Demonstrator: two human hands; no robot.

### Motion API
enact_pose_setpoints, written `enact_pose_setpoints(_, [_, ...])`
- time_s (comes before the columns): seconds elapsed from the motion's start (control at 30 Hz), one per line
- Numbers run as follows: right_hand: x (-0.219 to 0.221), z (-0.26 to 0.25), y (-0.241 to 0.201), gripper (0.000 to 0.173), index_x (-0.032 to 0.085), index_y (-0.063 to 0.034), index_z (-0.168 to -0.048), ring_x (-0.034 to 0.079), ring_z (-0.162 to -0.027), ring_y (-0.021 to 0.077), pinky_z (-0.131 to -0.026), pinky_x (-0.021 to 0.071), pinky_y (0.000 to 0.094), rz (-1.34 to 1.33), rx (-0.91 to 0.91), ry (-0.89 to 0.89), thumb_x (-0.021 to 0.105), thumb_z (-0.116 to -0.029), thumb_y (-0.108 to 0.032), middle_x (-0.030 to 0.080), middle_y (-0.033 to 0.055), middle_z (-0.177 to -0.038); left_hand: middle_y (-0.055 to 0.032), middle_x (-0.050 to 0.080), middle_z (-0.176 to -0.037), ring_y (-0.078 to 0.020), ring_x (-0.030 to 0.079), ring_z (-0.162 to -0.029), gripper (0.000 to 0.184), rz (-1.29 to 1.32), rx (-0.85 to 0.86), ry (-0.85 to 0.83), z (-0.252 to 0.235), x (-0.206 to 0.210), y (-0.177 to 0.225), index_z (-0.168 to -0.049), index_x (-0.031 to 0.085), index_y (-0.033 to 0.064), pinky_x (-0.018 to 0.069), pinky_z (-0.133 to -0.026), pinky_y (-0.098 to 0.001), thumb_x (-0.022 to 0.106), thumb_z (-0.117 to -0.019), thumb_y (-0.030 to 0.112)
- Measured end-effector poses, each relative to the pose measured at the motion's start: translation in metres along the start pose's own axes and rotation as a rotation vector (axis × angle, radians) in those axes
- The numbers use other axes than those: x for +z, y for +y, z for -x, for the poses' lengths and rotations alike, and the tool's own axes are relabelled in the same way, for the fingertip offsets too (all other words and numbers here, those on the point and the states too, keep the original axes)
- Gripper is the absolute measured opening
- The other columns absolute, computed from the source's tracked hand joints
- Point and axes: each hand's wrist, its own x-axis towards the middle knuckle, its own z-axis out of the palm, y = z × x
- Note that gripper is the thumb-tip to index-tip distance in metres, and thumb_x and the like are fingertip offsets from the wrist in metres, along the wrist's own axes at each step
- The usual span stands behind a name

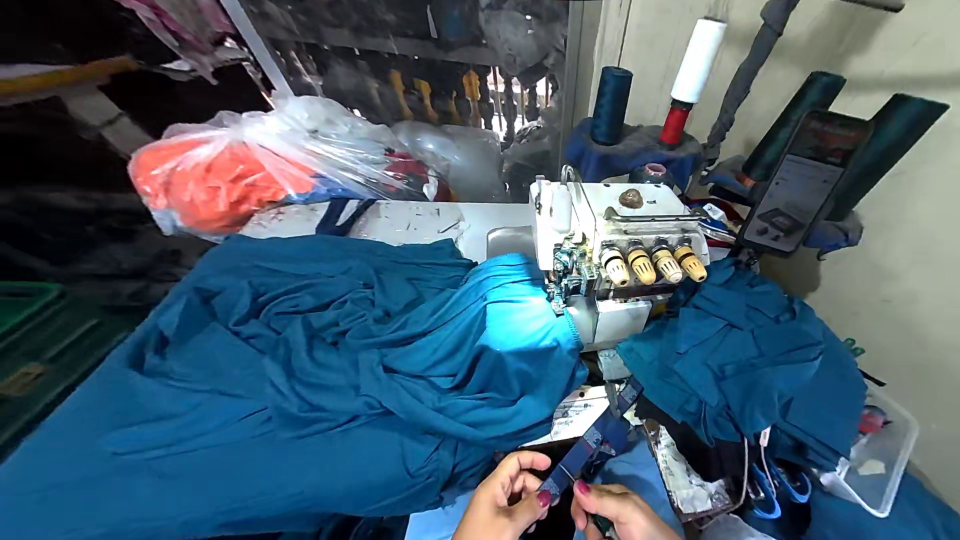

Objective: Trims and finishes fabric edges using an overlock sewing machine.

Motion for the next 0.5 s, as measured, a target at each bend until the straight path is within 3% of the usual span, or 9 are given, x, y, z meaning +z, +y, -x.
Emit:
enact_pose_setpoints(0.27, [-0.002, -0.001, -0.003, 0.036, 0.058, -0.0147, -0.091, 0.041, -0.038, -0.0005, -0.036, 0.0363, 0.0149, 0.012, 0.025, -0.032, 0.035, -0.1089, -0.036, 0.045, -0.0085, -0.052, 0.0014, 0.068, -0.081, -0.0092, 0.067, -0.07, 0.037, 0.021, 0.009, 0.018, 0.001, 0.001, -0.003, -0.122, 0.057, 0.0005, 0.0577, -0.067, -0.0263, 0.066, -0.0867, -0.004])
enact_pose_setpoints(0.5, [0.001, 0.002, -0.003, 0.034, 0.059, -0.0165, -0.089, 0.042, -0.036, -0.0023, -0.034, 0.0345, 0.0131, 0.018, -0.033, -0.015, 0.04, -0.1087, -0.035, 0.046, -0.0105, -0.051, 0.0002, 0.068, -0.086, -0.0063, 0.065, -0.073, 0.034, -0.014, -0.106, 0.034, 0.007, 0.009, 0.027, -0.123, 0.055, -0.0026, 0.0561, -0.071, -0.0222, 0.064, -0.0906, -0.008])
